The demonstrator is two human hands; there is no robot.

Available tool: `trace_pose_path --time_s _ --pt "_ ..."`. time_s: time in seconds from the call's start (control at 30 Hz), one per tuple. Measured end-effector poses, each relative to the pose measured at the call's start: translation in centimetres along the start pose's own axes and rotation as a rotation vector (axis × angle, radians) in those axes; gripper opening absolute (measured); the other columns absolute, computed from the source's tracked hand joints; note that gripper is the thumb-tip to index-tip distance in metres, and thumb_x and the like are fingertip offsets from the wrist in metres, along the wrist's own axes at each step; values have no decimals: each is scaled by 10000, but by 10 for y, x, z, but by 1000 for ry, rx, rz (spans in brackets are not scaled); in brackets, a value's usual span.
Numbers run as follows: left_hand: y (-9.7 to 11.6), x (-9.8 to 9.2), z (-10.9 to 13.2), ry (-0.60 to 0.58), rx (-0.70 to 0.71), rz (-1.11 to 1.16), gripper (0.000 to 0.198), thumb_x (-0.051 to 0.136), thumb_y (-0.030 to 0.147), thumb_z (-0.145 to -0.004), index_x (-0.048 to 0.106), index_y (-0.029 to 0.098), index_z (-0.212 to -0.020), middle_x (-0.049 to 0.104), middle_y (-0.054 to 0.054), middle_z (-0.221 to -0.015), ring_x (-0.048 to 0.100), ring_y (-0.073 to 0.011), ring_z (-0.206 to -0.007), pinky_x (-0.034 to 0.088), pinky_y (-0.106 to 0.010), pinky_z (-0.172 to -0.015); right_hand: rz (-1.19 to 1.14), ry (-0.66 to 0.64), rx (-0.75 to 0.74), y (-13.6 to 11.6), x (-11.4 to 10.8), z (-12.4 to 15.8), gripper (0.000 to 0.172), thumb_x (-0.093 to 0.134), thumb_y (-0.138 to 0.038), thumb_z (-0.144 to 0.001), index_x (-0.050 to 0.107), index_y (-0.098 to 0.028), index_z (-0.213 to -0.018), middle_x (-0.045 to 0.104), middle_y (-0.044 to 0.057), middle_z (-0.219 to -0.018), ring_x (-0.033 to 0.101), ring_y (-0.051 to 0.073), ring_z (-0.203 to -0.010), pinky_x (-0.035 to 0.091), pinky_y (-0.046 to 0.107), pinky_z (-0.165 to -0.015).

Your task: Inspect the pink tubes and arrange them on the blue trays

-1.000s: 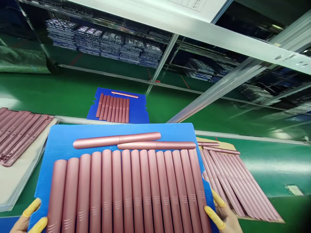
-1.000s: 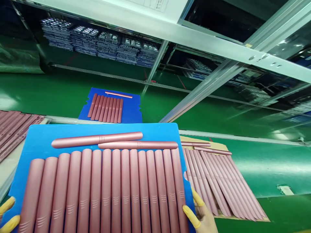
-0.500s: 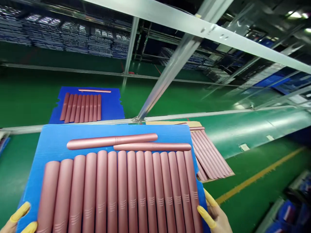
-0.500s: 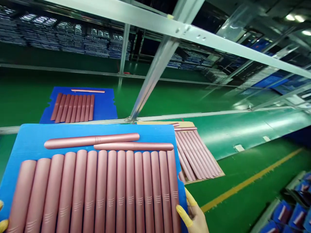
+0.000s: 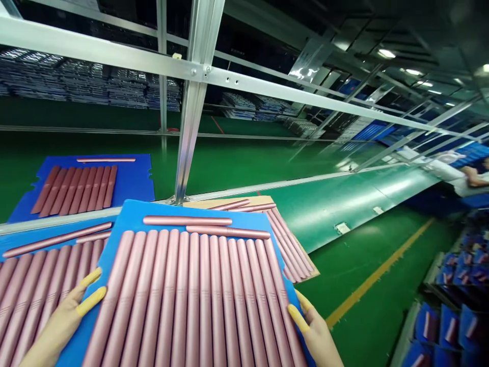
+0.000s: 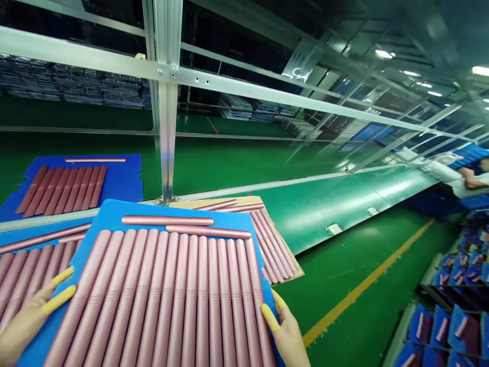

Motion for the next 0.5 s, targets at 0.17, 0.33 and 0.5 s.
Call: trace_pose_path --time_s 0.17,0.33,0.5 --pt "29 107 6 -175 -85 229 547 623 444 -706 546 219 -1199 536 -81 -1314 485 -269 -1206 400 -418 -1015 128 106 -52 4 -67 -79 468 611 -515 -618 683 -197 -954 696 75 -1054 563 311 -1112 397 434 -998" --pt "47 199 17 -171 54 238 510 567 380 -750 546 144 -1201 494 -133 -1345 407 -240 -1276 288 -390 -1087 218 90 -49 10 -112 -176 404 599 -463 -510 687 -198 -802 728 99 -920 615 346 -1012 432 433 -951" --pt "50 252 16 -83 196 181 456 571 323 -716 602 143 -1134 466 -117 -1373 372 -225 -1300 254 -369 -1102 337 145 -37 20 -123 -247 281 539 -455 -447 643 -242 -598 731 105 -753 614 410 -974 454 474 -895"
Point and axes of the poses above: each hand's wrist, its own z-axis away from the middle knuckle, its own x-axis out of the palm, y = z × x, the point moved 7 cm from there along -z, towards the middle knuckle
